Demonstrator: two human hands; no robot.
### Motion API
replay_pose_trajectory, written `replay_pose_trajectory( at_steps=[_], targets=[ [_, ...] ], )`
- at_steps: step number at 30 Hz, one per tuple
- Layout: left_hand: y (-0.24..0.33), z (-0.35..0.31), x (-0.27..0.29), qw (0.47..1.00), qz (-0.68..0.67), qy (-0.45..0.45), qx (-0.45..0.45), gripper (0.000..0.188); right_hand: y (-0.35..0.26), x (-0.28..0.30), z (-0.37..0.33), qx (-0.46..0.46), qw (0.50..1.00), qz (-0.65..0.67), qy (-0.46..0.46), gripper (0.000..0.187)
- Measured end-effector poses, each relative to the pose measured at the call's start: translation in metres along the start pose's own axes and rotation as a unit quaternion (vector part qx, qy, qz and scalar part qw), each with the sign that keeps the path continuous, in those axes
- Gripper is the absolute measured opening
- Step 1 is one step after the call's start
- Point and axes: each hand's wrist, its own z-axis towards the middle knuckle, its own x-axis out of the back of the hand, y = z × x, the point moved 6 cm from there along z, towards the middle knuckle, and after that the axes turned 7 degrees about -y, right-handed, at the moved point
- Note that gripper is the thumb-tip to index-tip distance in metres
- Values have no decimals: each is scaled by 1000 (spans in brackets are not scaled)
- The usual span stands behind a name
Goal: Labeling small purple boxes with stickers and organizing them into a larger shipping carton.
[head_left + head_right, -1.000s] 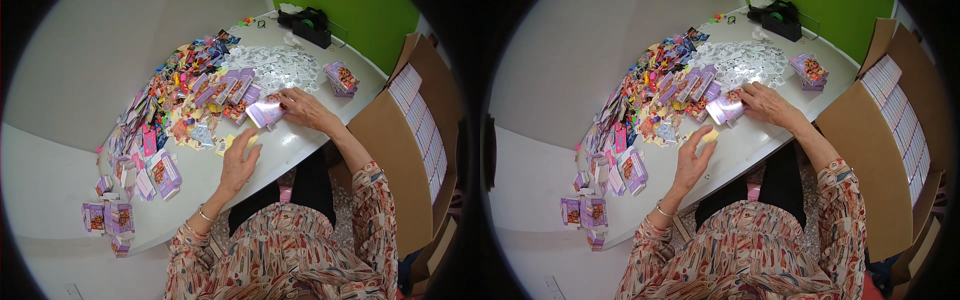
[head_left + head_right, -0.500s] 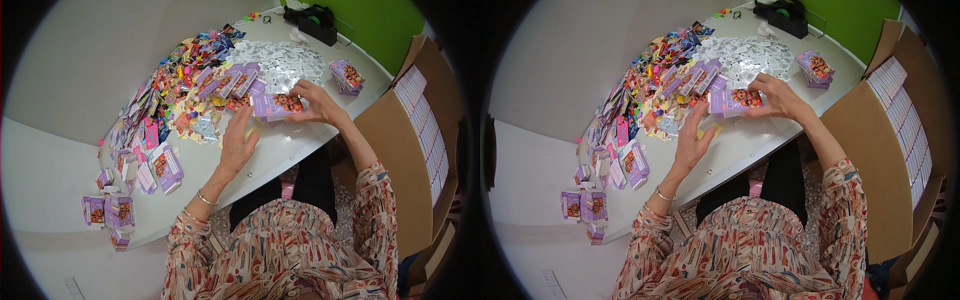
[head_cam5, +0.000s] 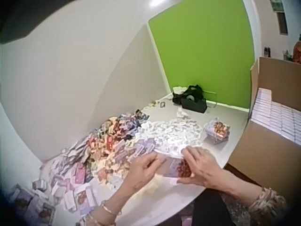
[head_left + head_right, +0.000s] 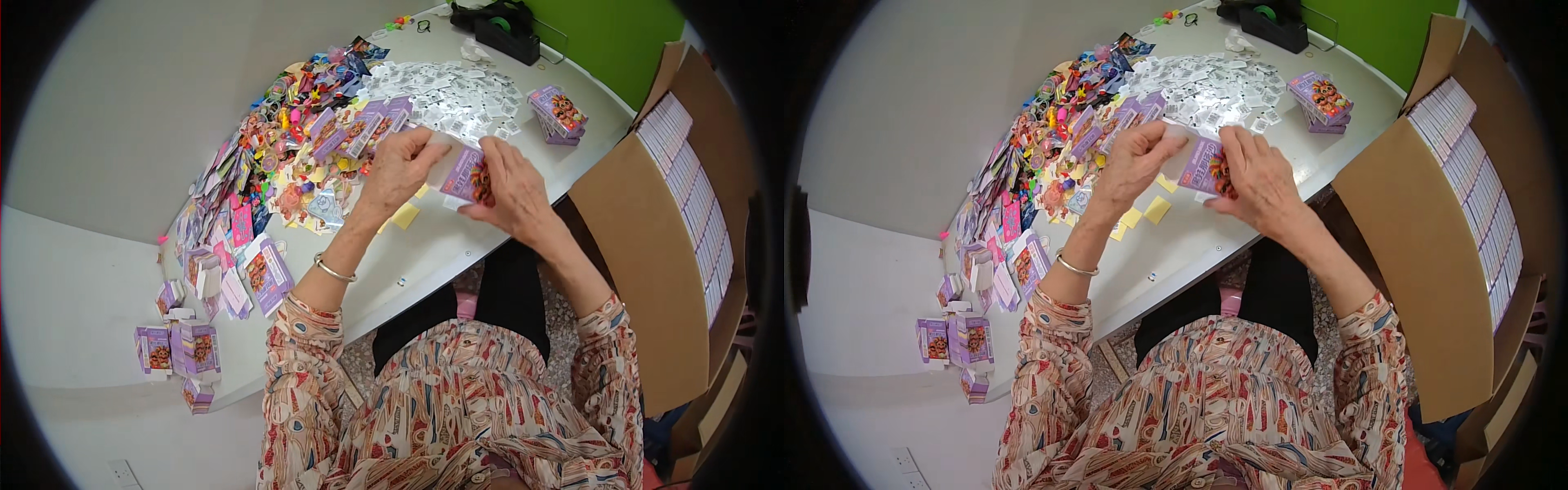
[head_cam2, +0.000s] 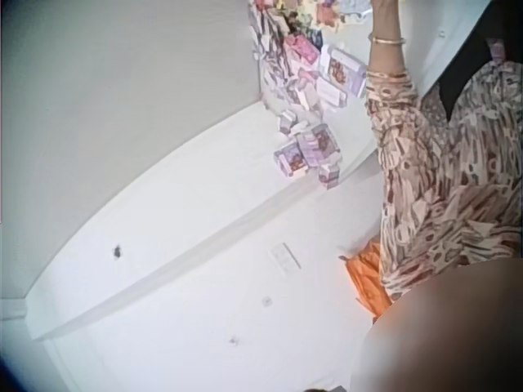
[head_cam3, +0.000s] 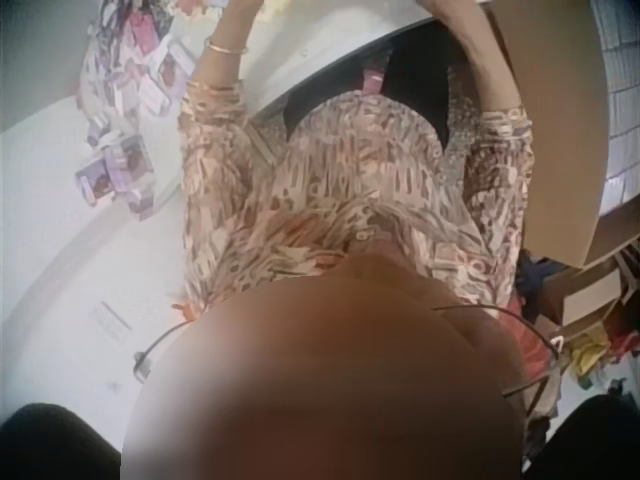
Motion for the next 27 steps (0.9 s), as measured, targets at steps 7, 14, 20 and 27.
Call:
replay_pose_trajectory(
  at_steps=[7, 14, 20, 27],
  targets=[
    [-48, -13, -5, 999, -38, 7, 28, 23, 37, 8, -36, -144, 988, -1, -55, 90],
    [-49, -55, -36, 944, 326, -2, -59, 20, 48, 31, -61, -127, 956, -79, -251, 85],
    [-37, -61, -47, 951, 292, 13, -102, 20, 32, 20, -41, -85, 935, -93, -332, 69],
    [-32, -65, -65, 957, 277, -6, -87, 26, 19, 3, -20, -42, 937, -67, -341, 64]
  ],
)
